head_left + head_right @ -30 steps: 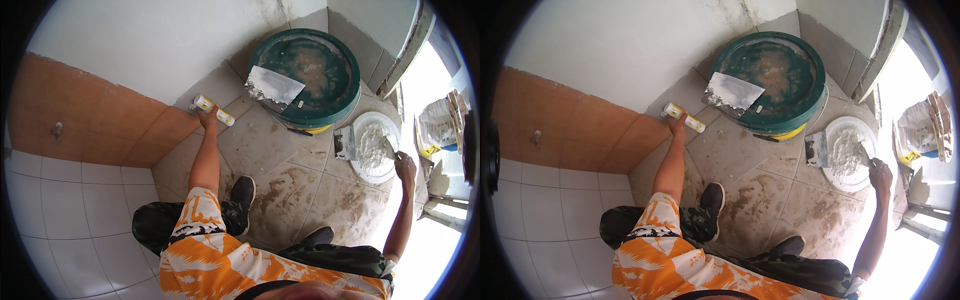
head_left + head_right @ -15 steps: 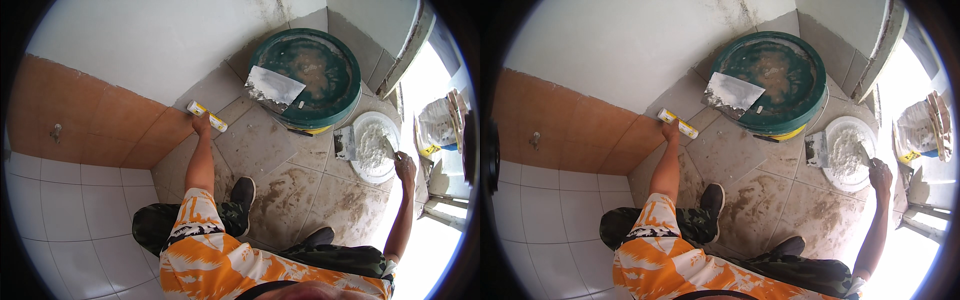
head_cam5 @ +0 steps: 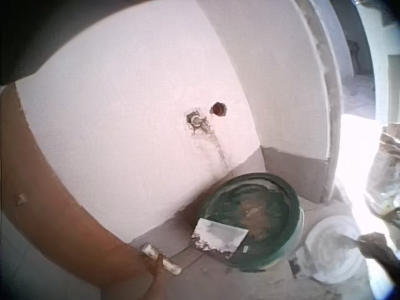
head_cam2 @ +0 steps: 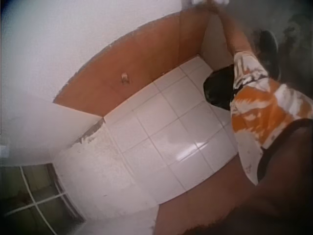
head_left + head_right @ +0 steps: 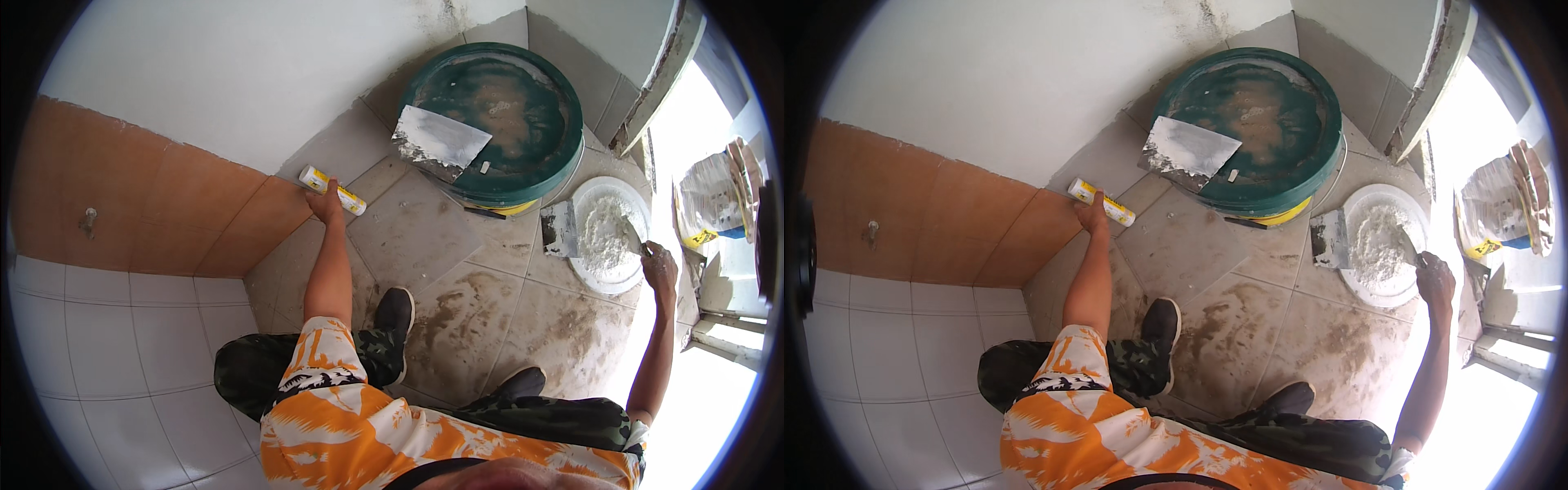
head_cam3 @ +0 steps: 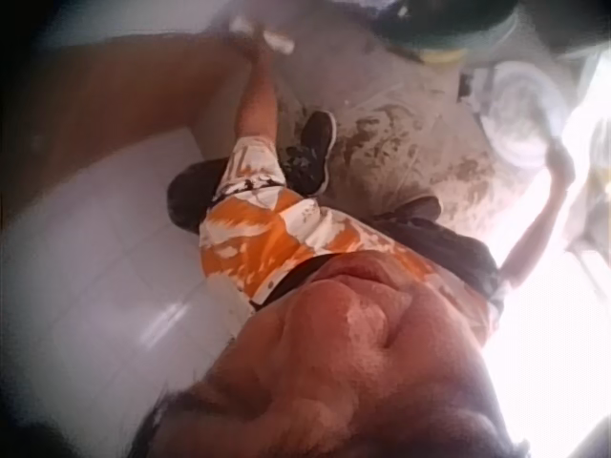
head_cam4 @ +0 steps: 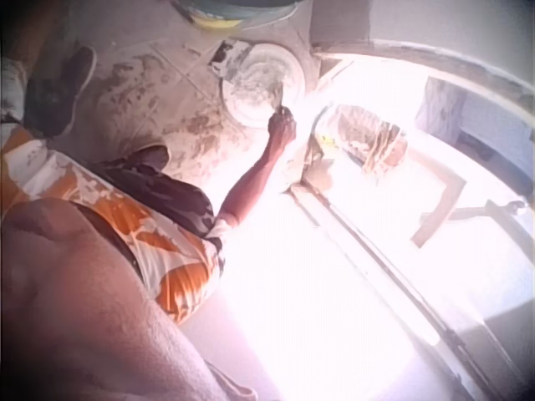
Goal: The person scoops white powder from a bag into a container using a trowel, then adds liquid from a tube and mixes the contents. They also apply a sealant to the ceiling tiles using a caulking gun.
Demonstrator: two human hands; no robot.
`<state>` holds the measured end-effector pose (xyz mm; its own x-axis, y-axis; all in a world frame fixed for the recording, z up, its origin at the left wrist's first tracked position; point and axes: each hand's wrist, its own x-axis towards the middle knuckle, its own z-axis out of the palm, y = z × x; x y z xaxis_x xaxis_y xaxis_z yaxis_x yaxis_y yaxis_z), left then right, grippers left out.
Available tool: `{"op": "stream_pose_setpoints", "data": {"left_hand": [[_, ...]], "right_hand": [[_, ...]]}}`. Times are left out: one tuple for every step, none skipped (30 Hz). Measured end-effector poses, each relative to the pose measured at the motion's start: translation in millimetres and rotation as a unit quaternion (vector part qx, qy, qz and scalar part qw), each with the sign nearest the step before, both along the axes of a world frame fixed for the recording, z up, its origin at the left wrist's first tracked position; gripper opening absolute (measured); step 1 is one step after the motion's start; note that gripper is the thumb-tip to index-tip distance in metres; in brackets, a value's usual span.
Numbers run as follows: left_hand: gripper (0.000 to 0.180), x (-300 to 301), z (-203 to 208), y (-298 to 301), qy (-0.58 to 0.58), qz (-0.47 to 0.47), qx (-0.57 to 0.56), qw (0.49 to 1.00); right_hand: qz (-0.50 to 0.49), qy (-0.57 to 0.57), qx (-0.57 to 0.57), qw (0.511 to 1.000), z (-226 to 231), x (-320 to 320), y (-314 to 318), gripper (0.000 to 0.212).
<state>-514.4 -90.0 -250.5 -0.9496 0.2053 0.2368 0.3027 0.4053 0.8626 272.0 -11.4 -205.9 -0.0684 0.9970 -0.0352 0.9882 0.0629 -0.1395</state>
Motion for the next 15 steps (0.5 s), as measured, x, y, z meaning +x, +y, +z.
{"op": "stream_pose_setpoints", "data": {"left_hand": [[0.057, 29, 13, 6, 0.027, 0.038, -0.002, 0.999], [0.057, 53, 37, 11, 0.062, 0.079, -0.003, 0.995], [0.057, 68, 60, 11, 0.089, 0.007, 0.074, 0.993], [0.058, 85, 81, 10, 0.113, -0.063, 0.148, 0.98], [0.06, 104, 106, 13, 0.135, -0.129, 0.221, 0.957], [0.06, 142, 143, 22, 0.053, -0.18, 0.169, 0.968], [0.061, 192, 191, 29, -0.028, -0.232, 0.11, 0.966], [0.062, 225, 220, 35, -0.103, -0.281, 0.044, 0.953], [0.062, 241, 233, 37, -0.123, -0.289, 0.006, 0.949], [0.063, 253, 238, 36, -0.149, -0.305, -0.036, 0.94], [0.063, 259, 235, 29, -0.177, -0.321, -0.087, 0.926], [0.063, 247, 220, 23, -0.187, -0.307, -0.083, 0.93], [0.064, 229, 206, 22, -0.19, -0.292, -0.077, 0.934], [0.062, 221, 196, 23, -0.18, -0.291, -0.053, 0.938], [0.06, 220, 191, 22, -0.165, -0.279, -0.03, 0.945]], "right_hand": [[-0.007, -0.009, -0.005, 1.0, 5, 4, -2, 0.034], [-0.012, -0.01, -0.01, 1.0, 5, 0, 0, 0.032], [-0.011, -0.006, -0.016, 1.0, 5, -9, 3, 0.031], [-0.003, -0.007, -0.006, 1.0, 7, -14, 3, 0.028], [0.004, -0.005, 0.016, 1.0, 6, -14, 4, 0.028], [0.007, -0.009, 0.038, 0.999, 6, -7, 2, 0.027], [0.008, -0.013, 0.055, 0.998, 7, 3, -3, 0.027], [-0.014, -0.027, 0.032, 0.999, 22, 0, -9, 0.027], [-0.02, -0.012, 0.039, 0.999, 26, 0, -11, 0.027], [-0.035, -0.004, 0.043, 0.998, 29, 3, -15, 0.027], [-0.061, 0.007, 0.022, 0.998, 35, -12, -15, 0.026], [-0.033, 0.027, 0.053, 0.998, 29, -18, -14, 0.025], [-0.032, 0.056, 0.066, 0.996, 29, -27, -15, 0.026], [-0.039, 0.058, 0.04, 0.997, 30, -29, -14, 0.028], [-0.069, 0.06, -0.005, 0.996, 30, -30, -12, 0.029]]}}
